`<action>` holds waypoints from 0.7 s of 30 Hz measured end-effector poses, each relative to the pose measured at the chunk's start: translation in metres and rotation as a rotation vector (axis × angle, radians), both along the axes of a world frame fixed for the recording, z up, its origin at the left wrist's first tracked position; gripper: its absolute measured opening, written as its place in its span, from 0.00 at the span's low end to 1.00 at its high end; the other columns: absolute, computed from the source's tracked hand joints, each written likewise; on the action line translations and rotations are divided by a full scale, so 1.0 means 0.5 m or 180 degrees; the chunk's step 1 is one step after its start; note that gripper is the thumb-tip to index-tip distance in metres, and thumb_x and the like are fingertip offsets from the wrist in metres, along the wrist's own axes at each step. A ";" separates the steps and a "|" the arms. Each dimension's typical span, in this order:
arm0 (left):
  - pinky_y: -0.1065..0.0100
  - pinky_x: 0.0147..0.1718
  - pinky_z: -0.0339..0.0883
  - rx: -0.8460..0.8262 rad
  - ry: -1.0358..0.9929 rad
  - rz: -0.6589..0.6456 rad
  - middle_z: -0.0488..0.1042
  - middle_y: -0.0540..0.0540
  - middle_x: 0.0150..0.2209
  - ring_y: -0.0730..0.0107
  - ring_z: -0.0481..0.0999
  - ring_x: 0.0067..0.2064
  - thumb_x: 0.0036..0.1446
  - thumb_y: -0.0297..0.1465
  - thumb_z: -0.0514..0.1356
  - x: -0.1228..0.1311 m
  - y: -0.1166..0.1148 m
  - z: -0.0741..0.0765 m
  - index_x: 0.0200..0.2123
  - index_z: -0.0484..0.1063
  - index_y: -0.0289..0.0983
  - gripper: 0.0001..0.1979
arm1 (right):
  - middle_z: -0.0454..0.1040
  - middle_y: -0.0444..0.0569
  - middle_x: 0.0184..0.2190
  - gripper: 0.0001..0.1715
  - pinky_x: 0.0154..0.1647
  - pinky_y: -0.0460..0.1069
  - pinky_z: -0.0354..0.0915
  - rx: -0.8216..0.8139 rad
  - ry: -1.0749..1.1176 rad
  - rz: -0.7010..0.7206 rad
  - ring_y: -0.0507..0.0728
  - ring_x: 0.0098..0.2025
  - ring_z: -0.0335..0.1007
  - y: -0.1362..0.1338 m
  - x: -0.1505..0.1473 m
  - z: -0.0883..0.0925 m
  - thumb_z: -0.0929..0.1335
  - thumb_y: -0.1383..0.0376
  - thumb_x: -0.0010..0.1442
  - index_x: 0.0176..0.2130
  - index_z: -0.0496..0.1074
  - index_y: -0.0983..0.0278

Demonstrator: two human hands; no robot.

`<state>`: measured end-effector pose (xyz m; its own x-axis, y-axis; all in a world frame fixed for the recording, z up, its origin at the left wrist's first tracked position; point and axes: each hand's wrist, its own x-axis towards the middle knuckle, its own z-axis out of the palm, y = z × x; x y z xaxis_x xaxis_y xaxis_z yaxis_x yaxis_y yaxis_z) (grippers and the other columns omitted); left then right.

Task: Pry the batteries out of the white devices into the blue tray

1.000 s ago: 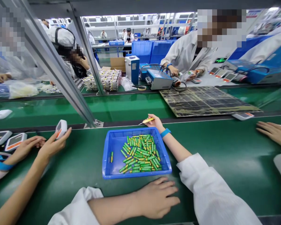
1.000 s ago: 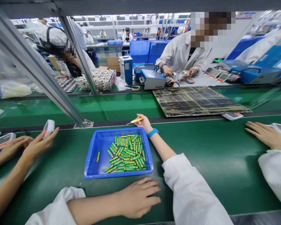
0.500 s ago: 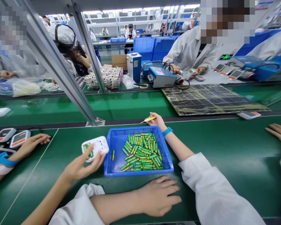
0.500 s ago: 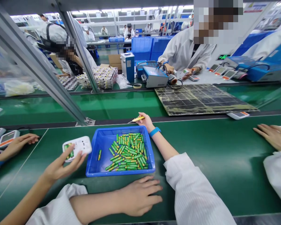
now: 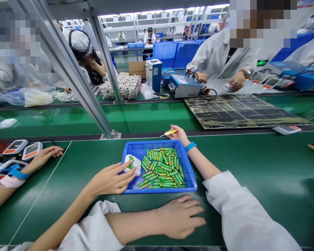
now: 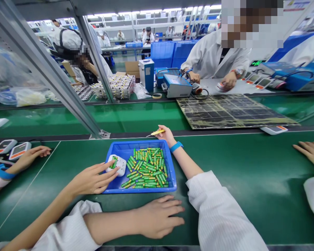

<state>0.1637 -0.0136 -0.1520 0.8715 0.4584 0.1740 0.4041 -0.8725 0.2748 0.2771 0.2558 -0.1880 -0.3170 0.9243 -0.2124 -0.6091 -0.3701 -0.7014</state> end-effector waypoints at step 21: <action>0.45 0.61 0.55 -0.1071 0.0781 0.1142 0.60 0.44 0.63 0.48 0.57 0.65 0.58 0.27 0.57 -0.175 0.111 0.219 0.60 0.62 0.45 0.26 | 0.55 0.37 0.07 0.20 0.35 0.49 0.70 -0.0019 0.0202 -0.0076 0.49 0.14 0.56 0.004 0.007 -0.021 0.70 0.64 0.54 0.17 0.58 0.60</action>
